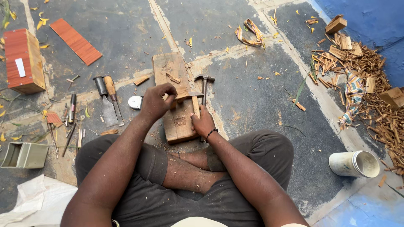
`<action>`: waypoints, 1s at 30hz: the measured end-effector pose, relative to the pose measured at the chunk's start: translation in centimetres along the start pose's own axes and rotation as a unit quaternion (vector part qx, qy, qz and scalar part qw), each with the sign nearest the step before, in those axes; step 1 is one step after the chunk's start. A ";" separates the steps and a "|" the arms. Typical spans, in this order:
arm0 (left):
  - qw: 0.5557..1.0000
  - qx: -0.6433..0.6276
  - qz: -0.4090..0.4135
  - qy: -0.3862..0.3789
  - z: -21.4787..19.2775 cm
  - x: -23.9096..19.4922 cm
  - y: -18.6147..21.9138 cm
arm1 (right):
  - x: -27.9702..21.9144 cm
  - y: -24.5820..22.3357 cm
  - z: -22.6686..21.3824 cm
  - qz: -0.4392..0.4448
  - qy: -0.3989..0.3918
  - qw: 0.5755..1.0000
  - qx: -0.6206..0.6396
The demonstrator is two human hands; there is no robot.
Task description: The person sits on the ground and uses a hammer and chisel to carve a small wooden block. They repeatedly position the chisel on the wood and strike it with the hammer to remove shavings, occasionally adjusting the block's orientation.
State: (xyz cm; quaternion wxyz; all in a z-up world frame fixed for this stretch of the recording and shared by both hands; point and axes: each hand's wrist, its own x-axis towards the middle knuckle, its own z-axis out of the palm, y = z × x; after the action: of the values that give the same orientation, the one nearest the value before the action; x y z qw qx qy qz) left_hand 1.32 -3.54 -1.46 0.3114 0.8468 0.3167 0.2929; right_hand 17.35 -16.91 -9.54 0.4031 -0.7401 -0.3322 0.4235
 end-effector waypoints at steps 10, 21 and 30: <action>1.000 0.019 0.018 0.008 -1.3 -0.1 0.2 | -0.1 -0.4 0.0 -0.017 0.010 1.000 -0.015; 0.999 0.036 0.040 0.005 -1.4 -0.3 0.3 | 0.7 1.0 0.2 0.006 0.012 0.996 0.085; 0.991 0.118 0.049 -0.024 -1.2 -0.3 0.4 | -3.9 -4.0 -2.9 -0.230 0.202 0.951 -0.033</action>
State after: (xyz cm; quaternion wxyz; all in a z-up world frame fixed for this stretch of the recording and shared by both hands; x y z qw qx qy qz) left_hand 0.48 -3.56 -0.54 0.2020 0.8990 0.2993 0.2479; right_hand 17.70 -19.21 -3.73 0.5237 -0.7268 -0.4184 0.1499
